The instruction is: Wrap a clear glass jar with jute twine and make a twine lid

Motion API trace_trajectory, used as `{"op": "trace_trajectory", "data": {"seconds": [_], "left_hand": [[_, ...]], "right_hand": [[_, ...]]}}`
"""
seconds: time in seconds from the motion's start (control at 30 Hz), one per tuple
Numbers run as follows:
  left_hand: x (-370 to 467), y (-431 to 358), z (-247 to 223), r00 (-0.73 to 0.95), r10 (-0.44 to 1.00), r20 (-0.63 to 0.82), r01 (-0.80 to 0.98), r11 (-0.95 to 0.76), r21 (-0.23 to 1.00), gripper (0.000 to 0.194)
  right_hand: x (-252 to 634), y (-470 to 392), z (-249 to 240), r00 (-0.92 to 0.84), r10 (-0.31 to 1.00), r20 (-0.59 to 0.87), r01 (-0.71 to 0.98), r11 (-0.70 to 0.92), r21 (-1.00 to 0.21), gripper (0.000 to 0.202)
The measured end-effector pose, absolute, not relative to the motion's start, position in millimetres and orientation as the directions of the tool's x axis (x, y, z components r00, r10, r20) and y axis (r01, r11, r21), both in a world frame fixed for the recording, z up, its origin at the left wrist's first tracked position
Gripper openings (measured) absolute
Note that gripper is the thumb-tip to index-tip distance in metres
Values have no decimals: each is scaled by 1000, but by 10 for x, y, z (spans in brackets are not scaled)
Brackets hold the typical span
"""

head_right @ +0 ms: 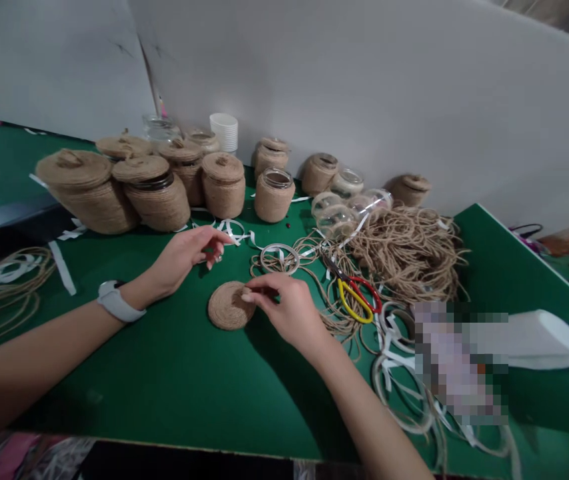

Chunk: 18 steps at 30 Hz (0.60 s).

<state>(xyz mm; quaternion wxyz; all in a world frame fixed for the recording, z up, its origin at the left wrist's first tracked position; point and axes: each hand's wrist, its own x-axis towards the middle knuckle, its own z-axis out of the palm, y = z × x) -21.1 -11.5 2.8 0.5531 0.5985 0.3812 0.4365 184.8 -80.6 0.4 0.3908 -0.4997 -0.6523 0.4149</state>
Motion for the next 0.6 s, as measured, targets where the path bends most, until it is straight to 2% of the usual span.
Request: {"op": "trace_trajectory", "data": {"seconds": [0.07,0.23,0.47,0.6], "left_hand": [[-232,-55,-24,265,963,55,-26,-50,998,40],[-241,-13,-96,243,969,44,-16,-42,999,38],[-248,-8,-145,315,946,77,9,-85,996,34],[-243,1,-156,318,945,78,17,-88,996,32]], "right_hand": [[1850,-837,15,-261,949,180,465,287,-838,7],[1799,-870,14,-371,889,269,548,444,-709,12],[1753,-865,48,-505,830,236,658,547,-518,18],[1704,-871,103,-581,799,151,705,588,-396,22]]}}
